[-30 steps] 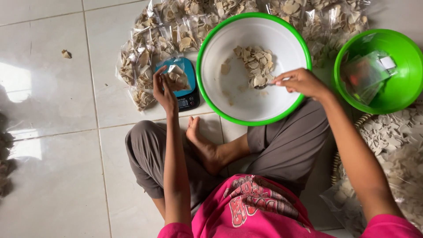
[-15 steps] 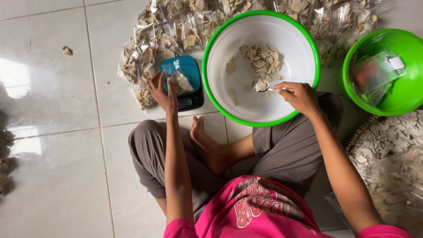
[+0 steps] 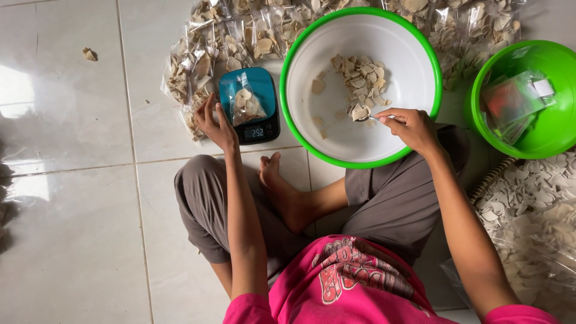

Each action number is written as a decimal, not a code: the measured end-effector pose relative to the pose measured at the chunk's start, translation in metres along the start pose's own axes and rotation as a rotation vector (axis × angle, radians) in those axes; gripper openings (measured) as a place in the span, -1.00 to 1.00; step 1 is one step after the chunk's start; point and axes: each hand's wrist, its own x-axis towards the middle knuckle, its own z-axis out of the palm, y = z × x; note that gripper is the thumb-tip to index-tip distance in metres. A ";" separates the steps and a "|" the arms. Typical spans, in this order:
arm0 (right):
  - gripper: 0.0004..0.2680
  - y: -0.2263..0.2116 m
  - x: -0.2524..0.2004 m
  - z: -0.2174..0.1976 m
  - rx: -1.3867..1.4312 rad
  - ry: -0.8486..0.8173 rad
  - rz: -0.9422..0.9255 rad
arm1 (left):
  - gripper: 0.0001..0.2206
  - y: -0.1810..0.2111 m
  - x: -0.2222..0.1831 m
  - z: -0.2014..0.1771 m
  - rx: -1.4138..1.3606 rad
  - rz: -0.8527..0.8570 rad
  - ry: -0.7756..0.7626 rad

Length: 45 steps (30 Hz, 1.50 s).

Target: The person scoops dried mushroom slices from a large green-rimmed bowl into small plastic bags using a spoon. They place the filled bags on a digital scale to check the weight, then set the bags aside. The person repeats this process continuously.

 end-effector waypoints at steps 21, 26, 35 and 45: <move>-0.82 -0.003 -0.003 -0.002 0.022 -0.011 0.009 | -0.78 0.011 -0.003 -0.002 -0.019 0.017 0.018; -0.83 -0.008 -0.005 -0.003 0.019 -0.012 0.016 | -0.79 0.016 -0.004 -0.003 -0.033 0.011 0.019; -0.82 -0.018 -0.014 -0.002 -0.126 0.012 -0.046 | -0.78 0.017 -0.003 -0.003 -0.061 -0.003 0.016; -0.75 -0.022 -0.005 0.008 -0.301 0.000 0.014 | -0.79 0.034 0.004 -0.011 -0.080 -0.068 0.023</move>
